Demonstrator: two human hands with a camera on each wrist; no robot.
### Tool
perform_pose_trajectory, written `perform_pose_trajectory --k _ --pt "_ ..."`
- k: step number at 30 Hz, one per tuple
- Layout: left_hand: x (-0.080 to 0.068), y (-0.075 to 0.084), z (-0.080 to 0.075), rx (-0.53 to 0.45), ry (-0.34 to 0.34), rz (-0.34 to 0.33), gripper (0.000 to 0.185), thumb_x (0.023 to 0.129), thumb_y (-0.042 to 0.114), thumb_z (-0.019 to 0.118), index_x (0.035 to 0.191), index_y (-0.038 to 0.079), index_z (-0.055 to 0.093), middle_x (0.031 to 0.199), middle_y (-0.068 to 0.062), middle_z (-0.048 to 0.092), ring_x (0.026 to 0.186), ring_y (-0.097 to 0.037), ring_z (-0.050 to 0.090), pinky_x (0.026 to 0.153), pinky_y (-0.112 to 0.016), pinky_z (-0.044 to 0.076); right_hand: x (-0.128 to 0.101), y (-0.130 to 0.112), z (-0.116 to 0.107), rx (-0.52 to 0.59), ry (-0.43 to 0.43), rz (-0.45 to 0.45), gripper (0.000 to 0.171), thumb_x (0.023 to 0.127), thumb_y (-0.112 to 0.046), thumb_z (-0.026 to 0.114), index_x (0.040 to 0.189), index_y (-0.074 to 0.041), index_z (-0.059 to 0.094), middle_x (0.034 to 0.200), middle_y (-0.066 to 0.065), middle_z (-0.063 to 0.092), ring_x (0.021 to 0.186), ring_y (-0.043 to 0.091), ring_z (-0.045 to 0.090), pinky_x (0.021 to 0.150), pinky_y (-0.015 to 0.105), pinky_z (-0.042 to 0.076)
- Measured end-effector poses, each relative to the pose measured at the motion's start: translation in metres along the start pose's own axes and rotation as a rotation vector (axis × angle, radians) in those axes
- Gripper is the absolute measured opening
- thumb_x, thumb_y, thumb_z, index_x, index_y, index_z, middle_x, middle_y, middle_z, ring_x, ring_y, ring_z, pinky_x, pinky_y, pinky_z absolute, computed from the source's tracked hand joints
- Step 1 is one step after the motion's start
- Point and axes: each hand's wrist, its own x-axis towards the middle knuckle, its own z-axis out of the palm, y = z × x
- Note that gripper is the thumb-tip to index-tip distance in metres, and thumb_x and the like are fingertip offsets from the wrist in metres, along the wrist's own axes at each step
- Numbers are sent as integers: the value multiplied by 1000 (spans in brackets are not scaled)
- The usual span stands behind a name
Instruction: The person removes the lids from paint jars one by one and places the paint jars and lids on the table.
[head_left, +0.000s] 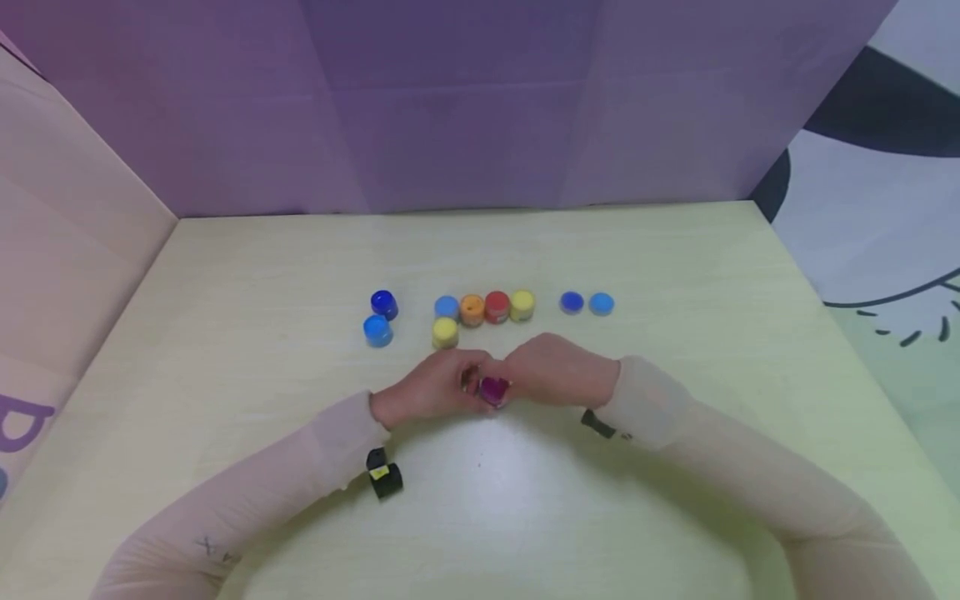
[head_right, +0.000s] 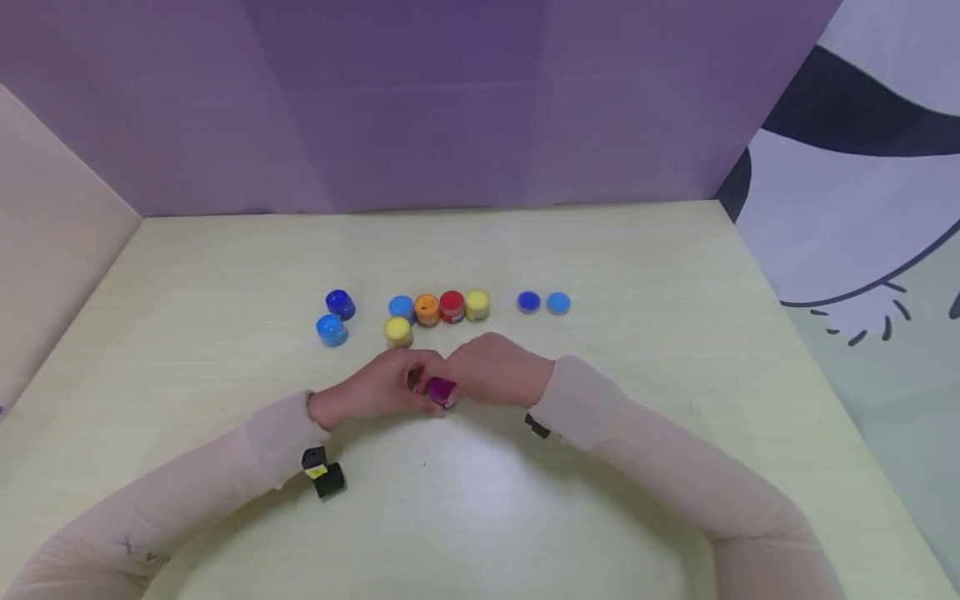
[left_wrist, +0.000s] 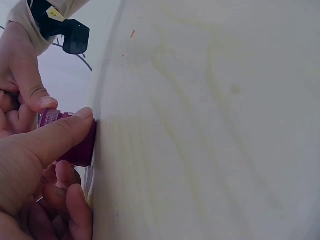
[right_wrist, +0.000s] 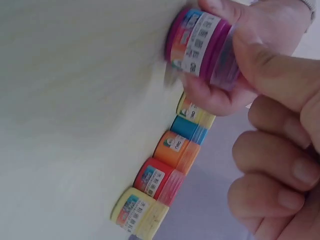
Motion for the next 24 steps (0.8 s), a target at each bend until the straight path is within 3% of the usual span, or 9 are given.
perform_pose_trajectory --k 4,6,10,13,21,24 --pt "-1 1 0 23 -9 -20 35 79 18 77 111 16 62 74 2 53 71 -13 50 62 -22 40 -1 -2 3 89 71 37 37 86 -33 69 114 -12 59 58 -8 44 52 8 40 51 20 34" --pt "-1 1 0 35 -11 -19 40 81 16 75 118 14 61 74 2 53 70 -13 49 61 -22 39 1 -6 5 125 101 91 42 84 -42 69 108 -10 58 58 -7 44 50 8 40 47 20 32" --pt "0 1 0 41 -14 -29 33 83 13 73 115 11 62 72 2 52 68 -13 49 61 -22 39 5 -13 12 137 116 241 45 81 -52 67 87 -10 53 56 -5 41 47 9 39 44 20 28" --pt "0 0 -1 32 -19 -36 31 84 12 72 113 11 62 72 2 52 68 -13 49 61 -22 40 7 -16 15 138 98 317 46 80 -54 67 83 -11 52 56 -4 41 48 10 39 44 21 27" --pt "1 -1 -1 65 -20 -22 34 84 12 72 116 14 62 72 3 54 68 -12 50 61 -22 41 7 -20 11 197 121 296 35 84 -44 68 84 -12 55 58 -4 46 51 10 43 47 21 32" --pt "0 1 -2 64 -20 -25 38 84 13 72 120 14 61 72 3 53 68 -12 50 61 -22 41 7 -20 10 195 121 265 33 85 -41 68 93 -10 59 60 -5 47 52 9 45 48 20 34"
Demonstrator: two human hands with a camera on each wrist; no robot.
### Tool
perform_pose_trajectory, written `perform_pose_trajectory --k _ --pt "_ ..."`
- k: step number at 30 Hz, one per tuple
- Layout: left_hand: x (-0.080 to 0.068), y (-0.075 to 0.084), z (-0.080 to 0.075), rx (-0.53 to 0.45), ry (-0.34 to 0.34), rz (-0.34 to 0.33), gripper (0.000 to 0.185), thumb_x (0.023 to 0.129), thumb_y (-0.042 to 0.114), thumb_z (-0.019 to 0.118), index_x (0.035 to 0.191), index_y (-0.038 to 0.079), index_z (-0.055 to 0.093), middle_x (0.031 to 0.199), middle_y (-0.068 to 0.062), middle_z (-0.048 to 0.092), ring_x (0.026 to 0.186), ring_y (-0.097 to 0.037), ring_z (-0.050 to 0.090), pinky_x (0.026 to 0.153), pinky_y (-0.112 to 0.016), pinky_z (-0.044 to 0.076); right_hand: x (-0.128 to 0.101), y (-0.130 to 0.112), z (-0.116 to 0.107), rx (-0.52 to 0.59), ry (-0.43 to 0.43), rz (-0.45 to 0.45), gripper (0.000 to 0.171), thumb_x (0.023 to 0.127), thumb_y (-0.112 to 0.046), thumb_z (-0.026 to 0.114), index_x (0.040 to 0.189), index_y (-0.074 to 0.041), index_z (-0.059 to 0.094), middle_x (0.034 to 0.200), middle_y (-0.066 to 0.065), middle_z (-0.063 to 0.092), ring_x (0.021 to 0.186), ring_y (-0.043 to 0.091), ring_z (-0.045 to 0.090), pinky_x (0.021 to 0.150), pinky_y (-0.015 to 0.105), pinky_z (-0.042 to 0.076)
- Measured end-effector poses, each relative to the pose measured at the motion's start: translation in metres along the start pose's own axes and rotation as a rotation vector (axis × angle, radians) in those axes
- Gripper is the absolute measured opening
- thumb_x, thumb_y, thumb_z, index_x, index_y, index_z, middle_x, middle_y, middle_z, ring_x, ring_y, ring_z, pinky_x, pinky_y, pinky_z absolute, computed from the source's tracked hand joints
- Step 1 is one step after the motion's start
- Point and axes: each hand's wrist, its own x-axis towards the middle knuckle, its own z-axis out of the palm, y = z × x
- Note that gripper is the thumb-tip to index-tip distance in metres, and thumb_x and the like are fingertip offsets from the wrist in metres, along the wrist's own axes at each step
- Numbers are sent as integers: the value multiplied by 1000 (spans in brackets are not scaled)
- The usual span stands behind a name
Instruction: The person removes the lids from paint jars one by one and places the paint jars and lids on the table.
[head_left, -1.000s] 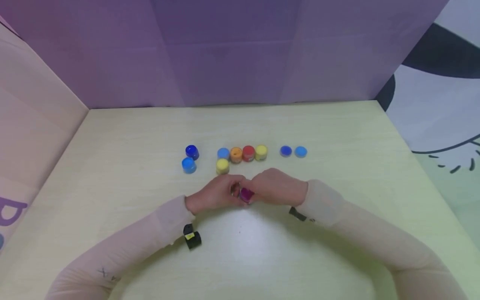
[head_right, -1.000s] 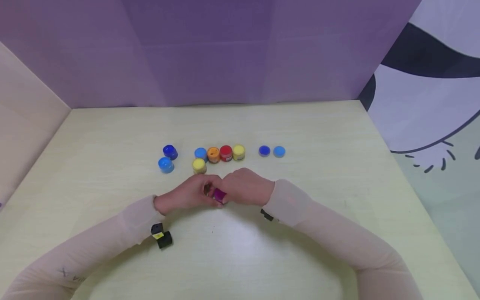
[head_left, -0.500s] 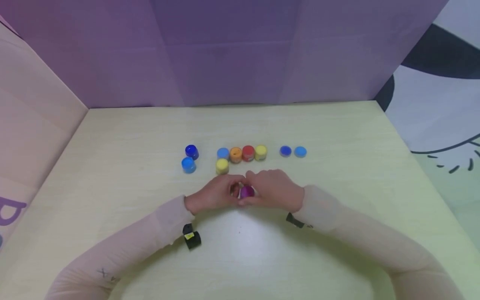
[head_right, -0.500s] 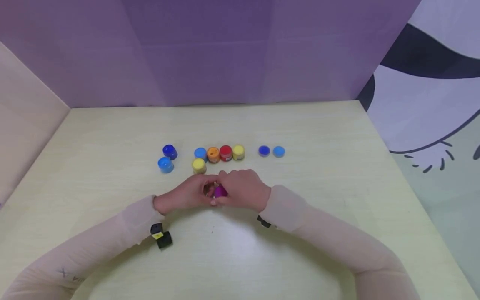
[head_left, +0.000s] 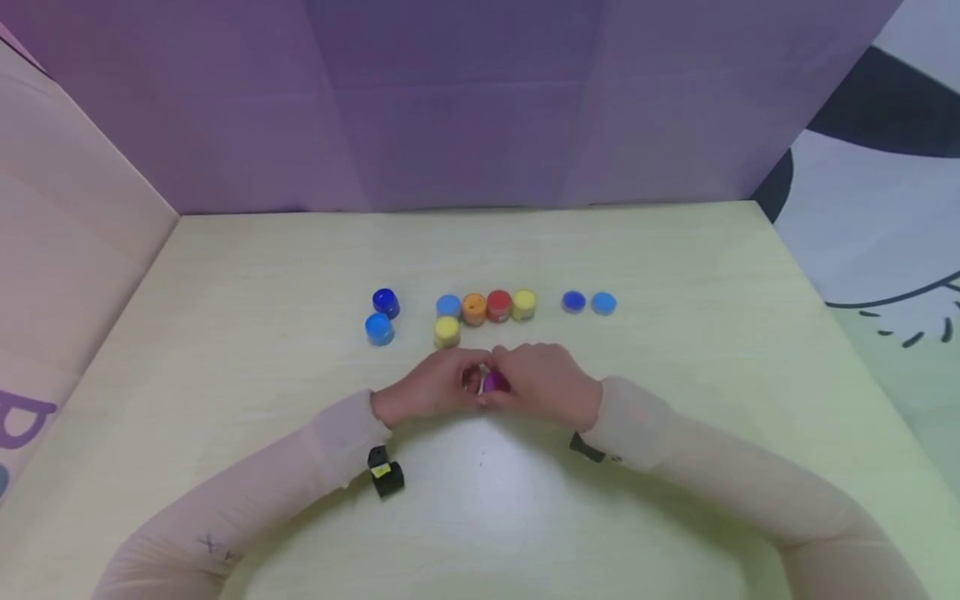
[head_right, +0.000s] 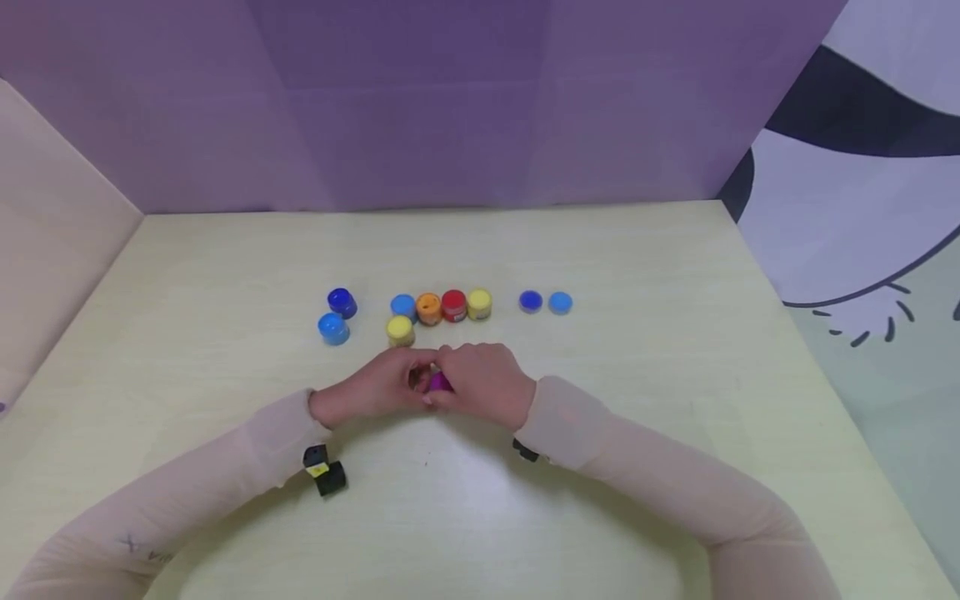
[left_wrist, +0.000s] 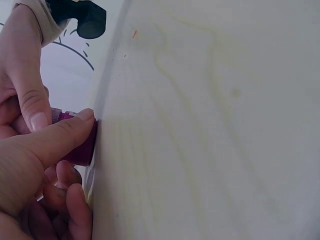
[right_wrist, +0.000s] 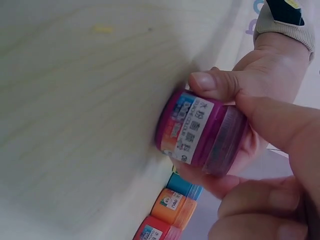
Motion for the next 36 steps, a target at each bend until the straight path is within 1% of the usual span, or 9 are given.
perform_pose_trajectory --k 5,11,17,21,24,28,31,34,36 --pt "-1 2 0 -13 -1 -4 43 84 15 72 124 14 59 72 2 52 68 -12 49 60 -21 39 1 5 -1 -49 -6 -88 42 85 -37 69 113 -7 60 62 -6 49 55 9 45 51 21 36" --pt "0 0 0 -44 1 31 47 81 15 75 125 18 59 75 3 54 70 -13 50 60 -21 39 3 10 -6 -66 -57 -150 41 84 -32 71 115 -8 59 68 -6 56 59 8 49 58 21 42" --pt "0 -3 2 -39 6 22 50 80 16 76 127 20 58 76 4 53 70 -12 49 59 -20 37 2 12 -10 -92 -92 -196 51 82 -30 73 126 -9 54 67 -6 57 59 8 50 60 21 43" --pt "1 -3 3 -34 14 25 48 79 18 77 124 19 60 77 4 54 71 -12 49 60 -20 37 1 13 -12 -107 -86 -245 46 82 -26 73 121 -10 55 67 -5 57 59 9 51 60 22 44" --pt "1 -2 3 -46 18 28 43 78 18 78 118 18 63 77 4 54 72 -12 49 61 -21 38 2 15 -12 -97 -93 -278 36 83 -23 73 113 -11 57 66 -6 57 58 8 51 61 23 45" --pt "1 -2 3 -61 21 25 25 78 18 78 99 17 64 75 3 54 70 -12 49 61 -21 39 4 17 -14 -86 -126 -297 25 84 -21 72 103 -13 57 66 -7 57 58 8 51 61 22 44" --pt "1 -1 3 -67 23 25 21 78 19 78 88 17 60 74 3 54 69 -12 49 61 -22 39 4 18 -15 -96 -126 -316 21 84 -20 71 98 -15 57 66 -7 57 57 8 50 60 21 43" --pt "1 -2 3 -69 22 21 22 77 20 79 89 17 61 74 3 54 69 -13 50 60 -22 39 2 19 -15 -91 -93 -314 17 84 -20 71 96 -14 61 65 -7 56 56 8 49 60 21 43" --pt "0 -2 2 -67 17 19 26 78 19 78 99 16 63 74 3 54 69 -13 49 60 -22 39 1 18 -14 -85 -65 -283 25 83 -25 72 103 -13 62 64 -7 54 56 8 47 58 20 41"
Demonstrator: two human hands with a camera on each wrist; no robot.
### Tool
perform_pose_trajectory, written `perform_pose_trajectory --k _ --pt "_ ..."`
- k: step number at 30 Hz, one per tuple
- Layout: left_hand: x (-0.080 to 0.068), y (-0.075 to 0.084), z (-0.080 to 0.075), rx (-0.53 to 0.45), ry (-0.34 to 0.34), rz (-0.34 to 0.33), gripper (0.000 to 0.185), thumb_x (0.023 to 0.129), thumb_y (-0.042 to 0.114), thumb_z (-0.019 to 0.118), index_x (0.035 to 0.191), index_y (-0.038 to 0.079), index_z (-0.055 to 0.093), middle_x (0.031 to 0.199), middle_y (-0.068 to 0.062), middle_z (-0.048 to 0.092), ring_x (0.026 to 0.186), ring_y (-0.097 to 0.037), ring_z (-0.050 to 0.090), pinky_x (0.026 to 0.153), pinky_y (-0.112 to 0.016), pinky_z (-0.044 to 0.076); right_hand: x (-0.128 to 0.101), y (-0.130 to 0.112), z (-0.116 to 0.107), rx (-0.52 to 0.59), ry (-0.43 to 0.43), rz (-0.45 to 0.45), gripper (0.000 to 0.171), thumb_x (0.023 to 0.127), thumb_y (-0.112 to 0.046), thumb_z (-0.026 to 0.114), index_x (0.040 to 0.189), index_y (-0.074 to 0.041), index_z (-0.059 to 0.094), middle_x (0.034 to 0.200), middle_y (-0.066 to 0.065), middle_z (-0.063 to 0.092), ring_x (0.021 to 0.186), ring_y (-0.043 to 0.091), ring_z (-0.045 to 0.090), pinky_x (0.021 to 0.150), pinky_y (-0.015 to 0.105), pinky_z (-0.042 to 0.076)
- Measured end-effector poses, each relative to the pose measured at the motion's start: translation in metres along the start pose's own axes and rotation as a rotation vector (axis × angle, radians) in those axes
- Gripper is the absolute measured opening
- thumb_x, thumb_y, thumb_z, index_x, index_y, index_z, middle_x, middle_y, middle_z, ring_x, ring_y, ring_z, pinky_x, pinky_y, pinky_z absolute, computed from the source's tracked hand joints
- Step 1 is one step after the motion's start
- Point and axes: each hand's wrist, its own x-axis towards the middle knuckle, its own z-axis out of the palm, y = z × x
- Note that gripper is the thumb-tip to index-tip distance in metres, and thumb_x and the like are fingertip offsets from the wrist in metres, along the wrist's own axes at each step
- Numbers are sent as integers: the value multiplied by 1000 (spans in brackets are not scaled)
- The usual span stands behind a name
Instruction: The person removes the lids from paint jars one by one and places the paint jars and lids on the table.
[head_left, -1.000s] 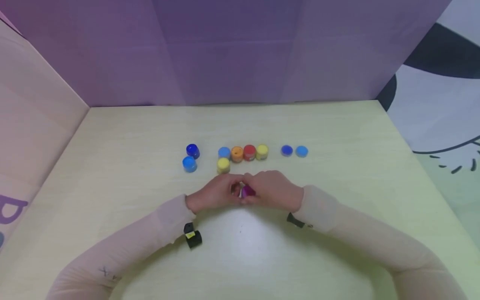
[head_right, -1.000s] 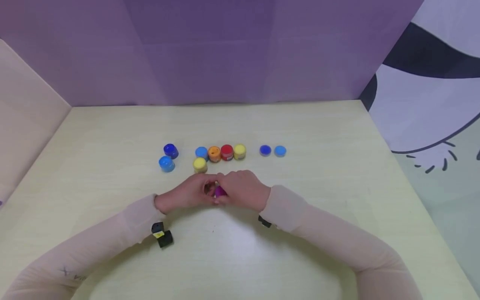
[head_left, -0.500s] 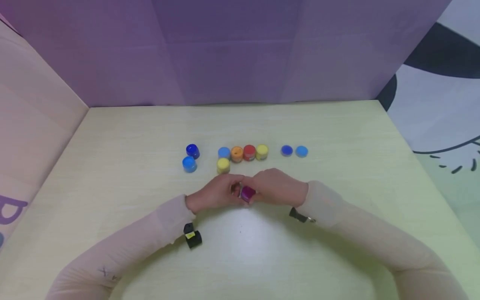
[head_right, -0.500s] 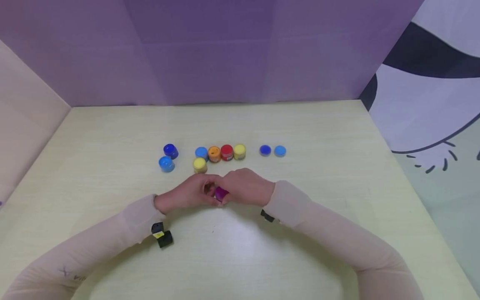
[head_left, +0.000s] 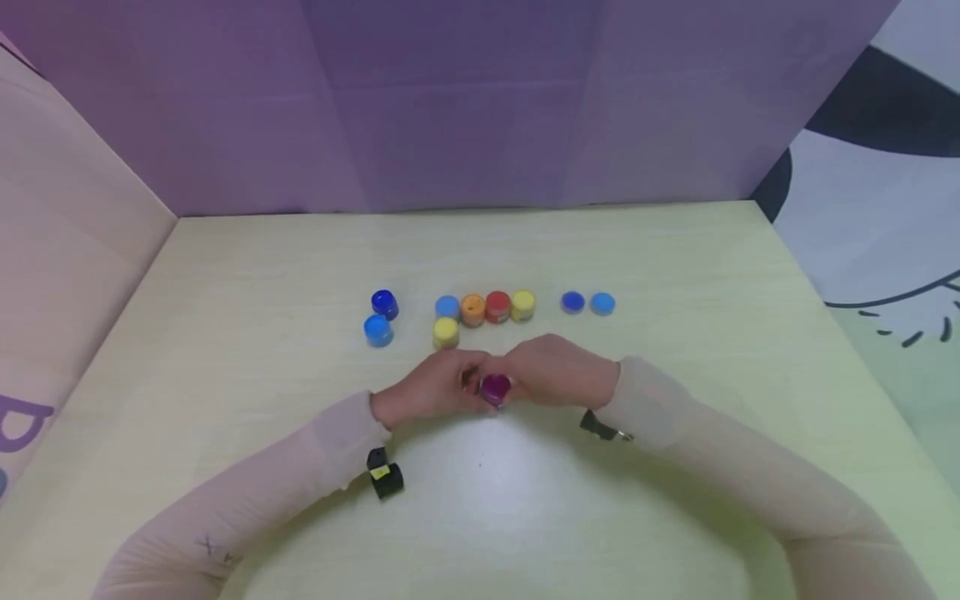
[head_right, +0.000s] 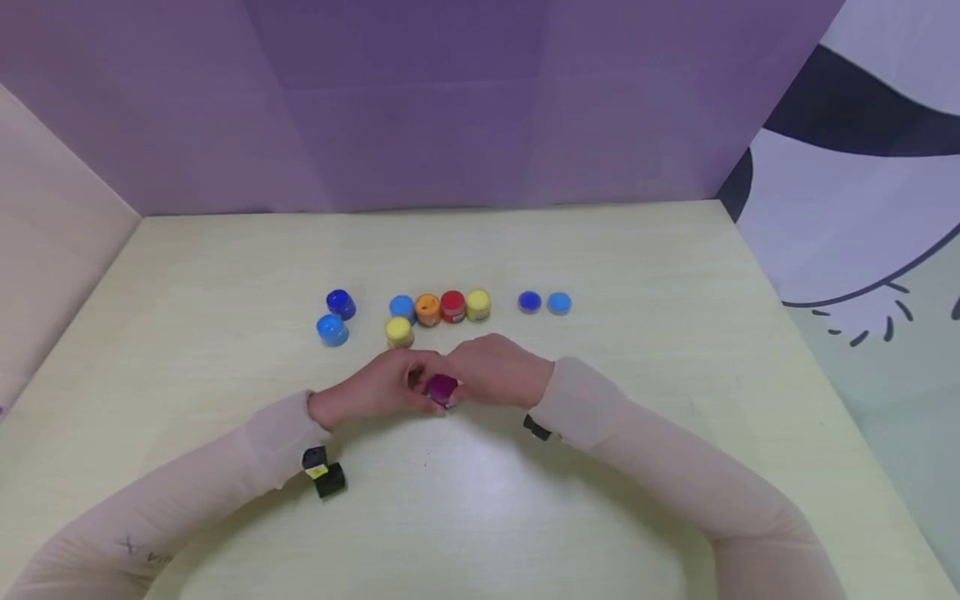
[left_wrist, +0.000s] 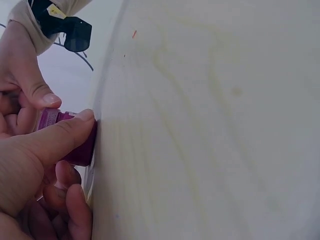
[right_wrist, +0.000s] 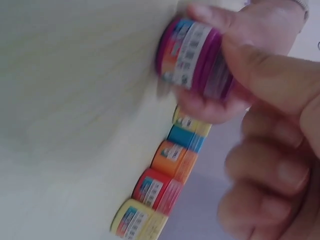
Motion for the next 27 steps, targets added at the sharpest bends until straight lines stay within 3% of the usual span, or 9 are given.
perform_pose_trajectory --k 4,7,11,20,27 --pt "0 0 0 12 -10 -2 34 82 19 75 113 17 63 72 2 53 68 -13 49 58 -21 38 -1 -6 2 31 59 154 40 81 -42 72 99 -9 60 58 -7 45 51 8 40 49 19 32" --pt "0 -1 -1 21 -8 -2 29 83 20 74 110 18 65 70 3 53 67 -13 49 57 -21 37 1 -12 5 49 79 266 44 79 -50 69 83 -9 55 55 -5 38 48 9 36 45 20 25" --pt "1 -1 0 29 -2 5 28 81 19 75 108 17 65 70 4 52 67 -12 49 58 -20 38 4 -15 9 60 54 341 42 81 -50 68 75 -11 55 55 -4 41 49 10 39 46 20 28" --pt "1 -1 -1 34 -8 -4 37 80 15 75 116 15 63 69 4 52 66 -12 49 58 -20 38 9 -16 12 67 53 285 28 86 -38 68 84 -11 61 60 -6 50 53 9 47 51 21 40" --pt "1 -2 -1 30 -17 1 44 81 15 74 123 15 60 69 3 51 65 -12 49 57 -20 37 9 -13 10 17 44 205 28 85 -36 69 91 -9 63 61 -6 50 54 8 46 52 21 39"
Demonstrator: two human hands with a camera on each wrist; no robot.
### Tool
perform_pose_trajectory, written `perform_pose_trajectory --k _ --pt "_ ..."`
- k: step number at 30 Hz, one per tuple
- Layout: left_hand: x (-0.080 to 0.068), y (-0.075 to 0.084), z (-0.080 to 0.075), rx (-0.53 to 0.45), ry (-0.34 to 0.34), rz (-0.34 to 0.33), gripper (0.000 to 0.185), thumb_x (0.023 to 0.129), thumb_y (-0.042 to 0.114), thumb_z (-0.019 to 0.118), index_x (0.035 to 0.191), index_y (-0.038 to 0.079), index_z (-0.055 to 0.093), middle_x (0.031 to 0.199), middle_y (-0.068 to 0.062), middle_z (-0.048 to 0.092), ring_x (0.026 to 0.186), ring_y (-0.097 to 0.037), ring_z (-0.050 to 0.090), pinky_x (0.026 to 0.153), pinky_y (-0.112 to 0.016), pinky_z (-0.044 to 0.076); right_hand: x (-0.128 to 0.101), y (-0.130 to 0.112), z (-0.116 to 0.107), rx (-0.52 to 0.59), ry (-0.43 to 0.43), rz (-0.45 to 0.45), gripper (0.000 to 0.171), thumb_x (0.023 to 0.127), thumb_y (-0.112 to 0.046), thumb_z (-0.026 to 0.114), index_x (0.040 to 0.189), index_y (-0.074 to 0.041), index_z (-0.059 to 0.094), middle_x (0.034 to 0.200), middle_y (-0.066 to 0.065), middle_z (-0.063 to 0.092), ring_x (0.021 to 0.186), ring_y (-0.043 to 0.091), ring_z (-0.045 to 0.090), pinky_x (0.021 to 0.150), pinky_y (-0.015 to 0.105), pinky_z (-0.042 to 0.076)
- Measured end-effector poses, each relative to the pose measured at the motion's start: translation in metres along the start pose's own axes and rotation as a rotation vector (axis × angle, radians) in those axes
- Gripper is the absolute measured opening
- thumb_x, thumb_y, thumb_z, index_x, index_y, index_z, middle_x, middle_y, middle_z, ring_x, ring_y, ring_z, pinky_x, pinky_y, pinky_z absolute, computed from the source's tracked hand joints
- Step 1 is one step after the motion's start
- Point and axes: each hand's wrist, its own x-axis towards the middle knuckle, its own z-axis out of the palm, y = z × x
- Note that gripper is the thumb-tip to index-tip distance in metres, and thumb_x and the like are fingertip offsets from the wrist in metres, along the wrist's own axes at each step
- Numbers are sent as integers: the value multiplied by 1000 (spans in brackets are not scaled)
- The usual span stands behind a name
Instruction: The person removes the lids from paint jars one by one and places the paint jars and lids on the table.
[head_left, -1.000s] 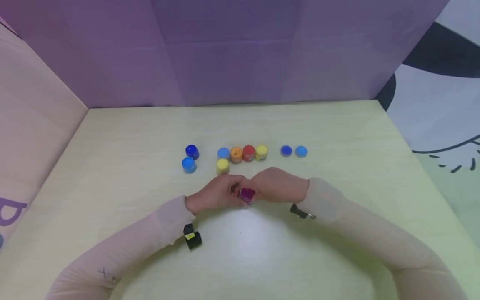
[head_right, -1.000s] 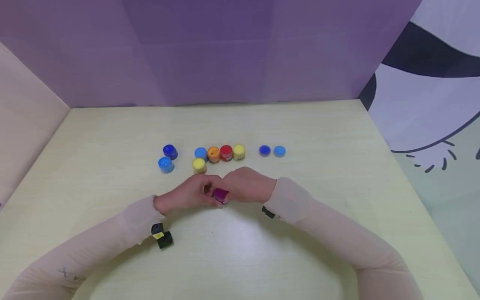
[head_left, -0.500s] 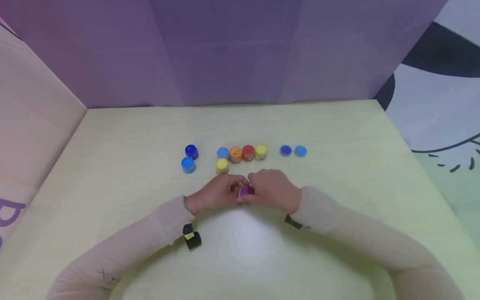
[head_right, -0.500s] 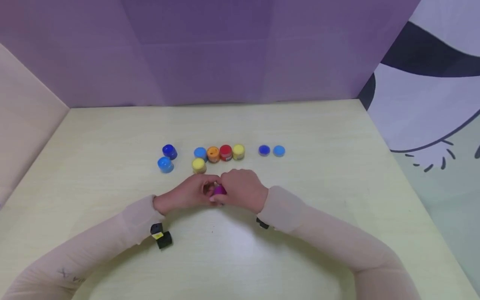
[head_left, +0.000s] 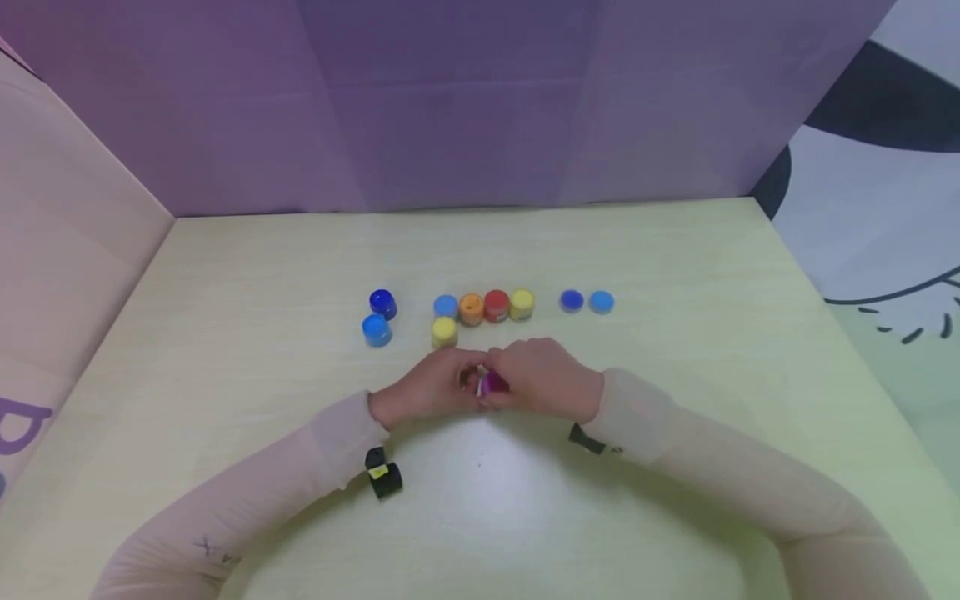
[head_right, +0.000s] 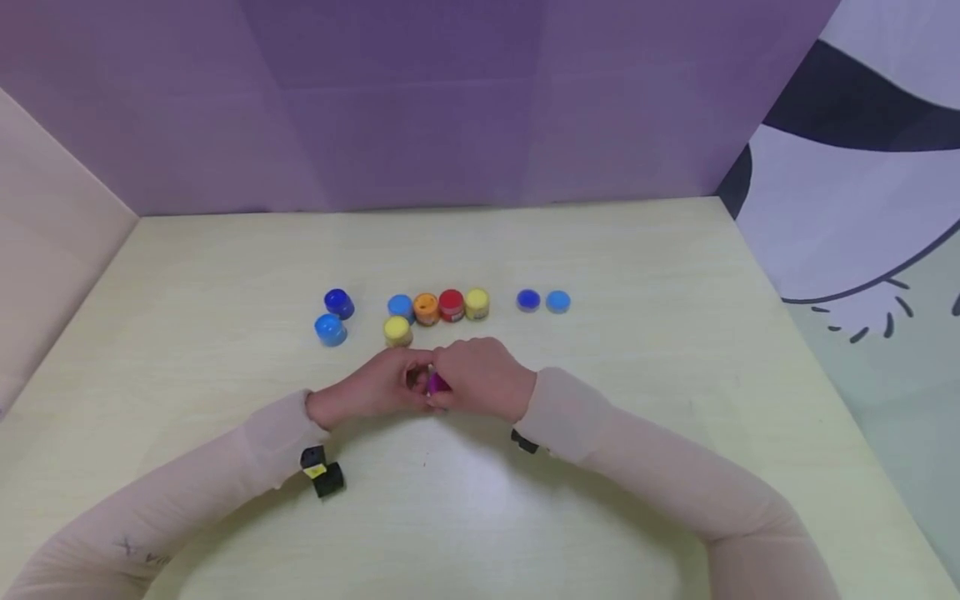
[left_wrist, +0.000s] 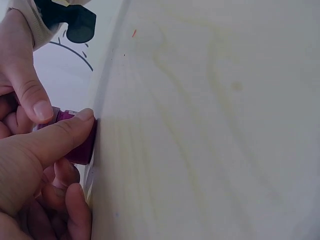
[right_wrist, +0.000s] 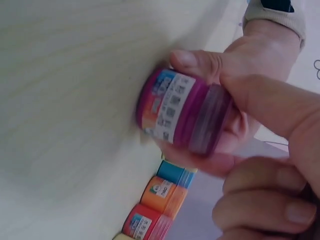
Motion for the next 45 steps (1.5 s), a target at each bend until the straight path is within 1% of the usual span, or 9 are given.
perform_pose_trajectory --k 8,15,18,22,26,29,33,38,45 --pt "0 -1 0 -1 7 27 42 81 17 75 121 16 61 69 3 52 65 -12 49 57 -21 37 1 11 -5 77 -56 -90 35 83 -34 72 109 -11 62 72 -8 56 63 8 49 60 22 42" --pt "0 0 1 -36 4 14 41 79 19 77 118 17 62 70 3 52 65 -13 49 57 -21 37 2 26 -4 116 -56 -174 26 83 -31 73 98 -13 63 68 -11 52 60 5 43 58 20 39" --pt "0 -1 1 -40 7 10 38 79 19 77 114 15 64 69 3 52 64 -12 48 57 -20 36 -1 31 1 181 -24 -144 28 80 -31 75 100 -14 63 60 -10 45 55 4 37 52 19 33" --pt "1 -1 2 -49 6 11 36 79 17 77 114 14 64 70 3 53 65 -12 49 58 -20 37 -7 32 12 360 24 -24 39 75 -33 79 104 -15 60 56 -8 39 51 5 34 49 20 29" --pt "0 -1 1 -55 7 15 35 79 15 76 112 15 65 73 4 56 68 -13 50 60 -21 39 -14 28 20 531 55 58 42 73 -28 81 102 -12 56 60 -6 45 54 7 40 51 21 34" --pt "0 0 1 -58 8 9 32 79 15 77 109 17 66 74 4 57 69 -14 51 60 -21 40 -16 25 24 595 81 81 39 73 -22 81 100 -9 55 64 -3 49 57 8 44 54 22 38" --pt "1 -2 3 -67 5 3 32 80 15 76 110 17 65 74 4 57 70 -14 51 61 -21 40 -16 23 26 635 120 94 36 73 -16 80 98 -8 56 65 -3 49 59 9 44 55 22 38" --pt "0 -3 2 -74 8 10 33 80 14 76 111 16 65 72 3 55 68 -13 50 60 -21 39 -14 23 28 638 139 84 35 72 -19 82 97 -10 59 64 -5 47 61 10 42 57 22 36" --pt "0 -1 1 -69 10 13 35 78 13 77 111 15 66 72 4 55 67 -11 49 59 -19 38 -8 28 27 612 138 36 29 70 -22 83 84 -13 59 61 -7 46 61 9 44 59 23 39"
